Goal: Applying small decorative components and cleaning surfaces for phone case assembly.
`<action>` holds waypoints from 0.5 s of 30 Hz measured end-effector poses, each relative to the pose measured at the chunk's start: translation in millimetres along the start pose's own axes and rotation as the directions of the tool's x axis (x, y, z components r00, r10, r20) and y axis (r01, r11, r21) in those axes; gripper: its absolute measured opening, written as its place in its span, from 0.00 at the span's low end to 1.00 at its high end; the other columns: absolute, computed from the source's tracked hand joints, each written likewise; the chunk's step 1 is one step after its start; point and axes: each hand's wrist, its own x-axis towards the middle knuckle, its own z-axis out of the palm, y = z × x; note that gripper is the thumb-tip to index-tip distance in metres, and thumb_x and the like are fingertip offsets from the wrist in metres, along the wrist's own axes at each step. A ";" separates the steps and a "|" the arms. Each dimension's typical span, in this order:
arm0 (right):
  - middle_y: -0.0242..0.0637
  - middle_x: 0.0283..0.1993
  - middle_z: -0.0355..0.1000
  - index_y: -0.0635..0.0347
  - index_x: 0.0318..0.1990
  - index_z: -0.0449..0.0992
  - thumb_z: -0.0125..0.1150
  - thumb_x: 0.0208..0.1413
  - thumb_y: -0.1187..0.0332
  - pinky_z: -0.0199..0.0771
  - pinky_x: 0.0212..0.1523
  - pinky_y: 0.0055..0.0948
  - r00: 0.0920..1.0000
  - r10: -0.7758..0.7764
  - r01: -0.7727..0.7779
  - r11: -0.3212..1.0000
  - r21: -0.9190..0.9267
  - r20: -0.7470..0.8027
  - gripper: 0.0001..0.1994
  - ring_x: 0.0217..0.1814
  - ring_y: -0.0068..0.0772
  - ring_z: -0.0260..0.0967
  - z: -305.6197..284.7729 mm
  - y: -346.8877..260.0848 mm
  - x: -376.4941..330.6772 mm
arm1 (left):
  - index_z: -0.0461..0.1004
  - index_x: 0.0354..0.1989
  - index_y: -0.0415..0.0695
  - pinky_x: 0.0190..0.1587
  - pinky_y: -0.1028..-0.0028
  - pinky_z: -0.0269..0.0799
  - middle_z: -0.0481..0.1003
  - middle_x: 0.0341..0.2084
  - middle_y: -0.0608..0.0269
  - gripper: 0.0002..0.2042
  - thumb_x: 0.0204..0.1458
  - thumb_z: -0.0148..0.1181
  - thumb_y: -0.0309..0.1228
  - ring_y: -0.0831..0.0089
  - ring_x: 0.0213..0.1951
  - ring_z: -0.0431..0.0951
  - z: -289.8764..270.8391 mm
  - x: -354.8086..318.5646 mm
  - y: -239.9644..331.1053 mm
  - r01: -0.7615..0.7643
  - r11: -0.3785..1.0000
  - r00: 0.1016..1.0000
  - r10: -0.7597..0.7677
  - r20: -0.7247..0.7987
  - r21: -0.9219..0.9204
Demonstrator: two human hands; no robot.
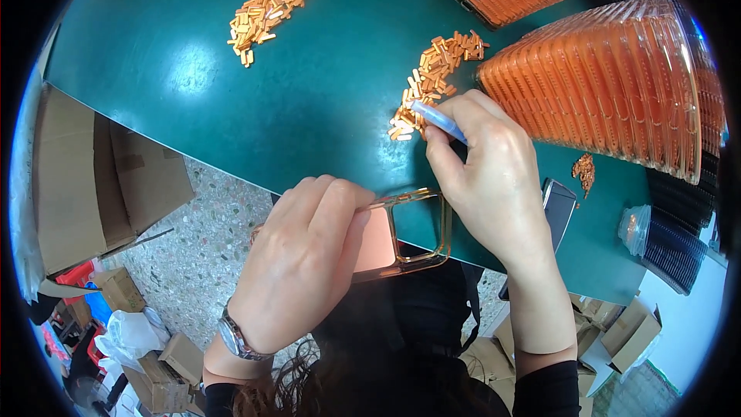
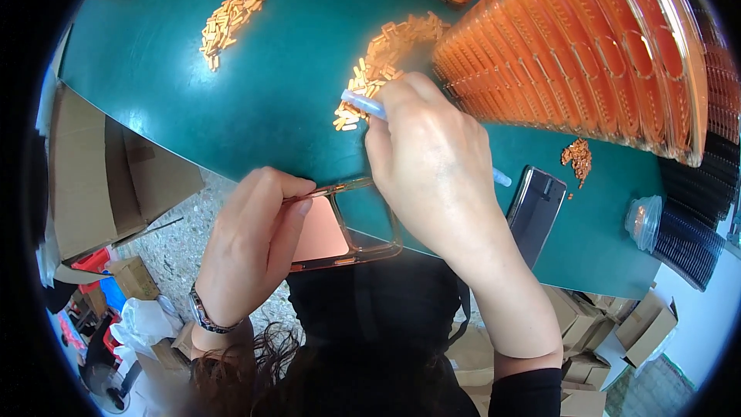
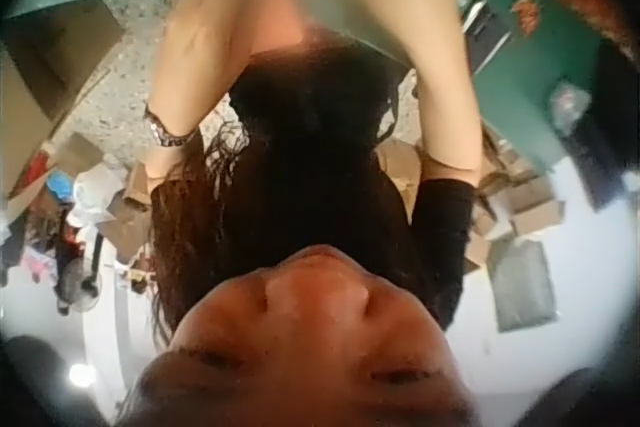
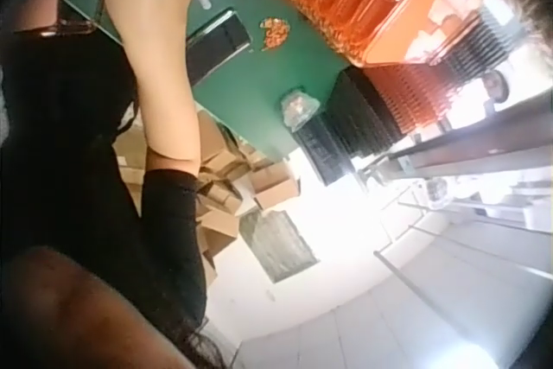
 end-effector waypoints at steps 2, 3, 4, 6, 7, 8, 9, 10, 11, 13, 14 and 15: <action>0.50 0.36 0.76 0.70 0.40 0.80 0.66 0.60 0.76 0.76 0.41 0.41 1.000 0.014 -0.014 1.000 0.024 0.018 0.05 0.37 0.51 0.78 -0.8 1.2 -0.9 | 0.75 0.44 0.35 0.40 0.60 0.75 0.76 0.35 0.49 0.04 0.62 0.62 0.19 0.50 0.37 0.79 -0.1 -0.7 0.8 0.009 1.000 1.000 -0.009 0.004 0.003; 0.50 0.36 0.76 0.71 0.40 0.80 0.65 0.60 0.76 0.75 0.41 0.41 1.000 0.003 -0.003 1.000 0.016 0.013 0.05 0.37 0.51 0.77 -1.3 2.5 -1.2 | 0.75 0.44 0.35 0.40 0.60 0.74 0.76 0.35 0.49 0.04 0.62 0.61 0.19 0.49 0.37 0.78 -0.1 -0.9 1.3 0.017 1.000 1.000 -0.017 0.011 0.006; 0.50 0.36 0.75 0.71 0.39 0.80 0.65 0.60 0.76 0.75 0.41 0.40 1.000 -0.007 0.007 1.000 0.009 0.006 0.05 0.37 0.51 0.77 -2.9 3.6 -2.1 | 0.75 0.44 0.35 0.40 0.60 0.74 0.76 0.35 0.49 0.04 0.62 0.61 0.19 0.49 0.37 0.78 -1.0 -0.9 2.3 0.015 1.000 1.000 -0.015 0.011 0.008; 0.50 0.36 0.75 0.71 0.39 0.79 0.64 0.60 0.76 0.75 0.41 0.40 1.000 -0.004 0.003 1.000 0.020 0.027 0.05 0.37 0.50 0.77 -7.0 6.9 -2.5 | 0.76 0.43 0.36 0.40 0.60 0.74 0.76 0.35 0.50 0.04 0.62 0.61 0.19 0.49 0.37 0.78 -2.6 -0.4 4.6 0.016 1.000 1.000 -0.016 0.011 0.009; 0.50 0.36 0.75 0.71 0.38 0.78 0.64 0.59 0.76 0.74 0.40 0.40 0.999 0.001 -0.002 1.000 0.028 0.051 0.05 0.37 0.50 0.76 -8.5 9.3 -3.5 | 0.76 0.43 0.36 0.40 0.60 0.74 0.76 0.35 0.50 0.04 0.62 0.61 0.19 0.49 0.37 0.78 -2.1 0.1 5.2 0.013 1.000 1.000 -0.014 0.014 0.010; 0.50 0.36 0.75 0.71 0.38 0.78 0.64 0.59 0.76 0.74 0.40 0.40 0.999 0.003 -0.005 1.000 0.029 0.048 0.05 0.37 0.50 0.76 -9.0 12.0 -5.4 | 0.76 0.43 0.36 0.40 0.60 0.74 0.76 0.35 0.50 0.04 0.62 0.61 0.19 0.49 0.37 0.78 -1.4 0.6 6.0 0.021 0.999 1.000 -0.021 0.015 0.026; 0.49 0.35 0.74 0.71 0.38 0.77 0.64 0.59 0.76 0.74 0.40 0.40 0.999 -0.013 0.012 1.000 0.024 0.051 0.05 0.36 0.50 0.75 -8.8 15.2 -7.6 | 0.76 0.44 0.36 0.40 0.60 0.74 0.76 0.35 0.49 0.04 0.63 0.60 0.20 0.49 0.37 0.78 -0.7 1.4 6.9 0.028 0.999 0.999 -0.029 0.017 0.042; 0.49 0.35 0.74 0.71 0.38 0.77 0.63 0.59 0.76 0.73 0.40 0.40 0.998 -0.031 0.030 0.999 0.021 0.052 0.05 0.36 0.49 0.75 -9.4 17.6 -9.6 | 0.76 0.44 0.36 0.40 0.60 0.74 0.76 0.35 0.49 0.04 0.63 0.60 0.20 0.49 0.37 0.78 -0.3 2.3 8.6 0.026 0.999 0.999 -0.027 0.020 0.046; 0.49 0.35 0.74 0.71 0.38 0.77 0.63 0.59 0.76 0.73 0.40 0.40 0.998 -0.030 0.029 0.999 0.024 0.049 0.05 0.36 0.49 0.75 -10.9 19.1 -11.0 | 0.77 0.44 0.37 0.40 0.60 0.74 0.76 0.34 0.50 0.04 0.63 0.60 0.21 0.49 0.37 0.78 0.3 3.6 10.4 0.028 0.998 1.000 -0.029 0.009 0.059; 0.49 0.34 0.72 0.71 0.38 0.76 0.63 0.59 0.76 0.72 0.40 0.41 0.996 -0.006 -0.001 0.997 0.079 0.090 0.05 0.35 0.49 0.73 -13.5 21.5 -13.0 | 0.77 0.44 0.38 0.40 0.59 0.74 0.76 0.34 0.50 0.04 0.64 0.60 0.22 0.49 0.37 0.78 2.6 6.5 13.4 0.030 0.996 1.000 -0.030 0.001 0.079; 0.49 0.34 0.72 0.71 0.38 0.76 0.63 0.59 0.76 0.72 0.40 0.41 0.996 -0.005 -0.002 0.996 0.085 0.087 0.05 0.35 0.49 0.73 -14.5 22.7 -13.9 | 0.76 0.43 0.40 0.40 0.58 0.75 0.74 0.34 0.53 0.04 0.60 0.61 0.22 0.50 0.38 0.78 4.7 8.3 14.5 0.029 0.992 1.000 -0.030 0.005 0.124; 0.48 0.34 0.72 0.71 0.38 0.76 0.63 0.60 0.76 0.71 0.39 0.41 0.996 -0.016 0.008 0.995 0.095 0.084 0.05 0.35 0.48 0.72 -15.5 23.9 -14.5 | 0.75 0.41 0.43 0.41 0.57 0.76 0.73 0.33 0.55 0.06 0.57 0.62 0.22 0.52 0.39 0.78 6.1 10.0 15.6 0.028 0.985 1.000 -0.030 0.009 0.168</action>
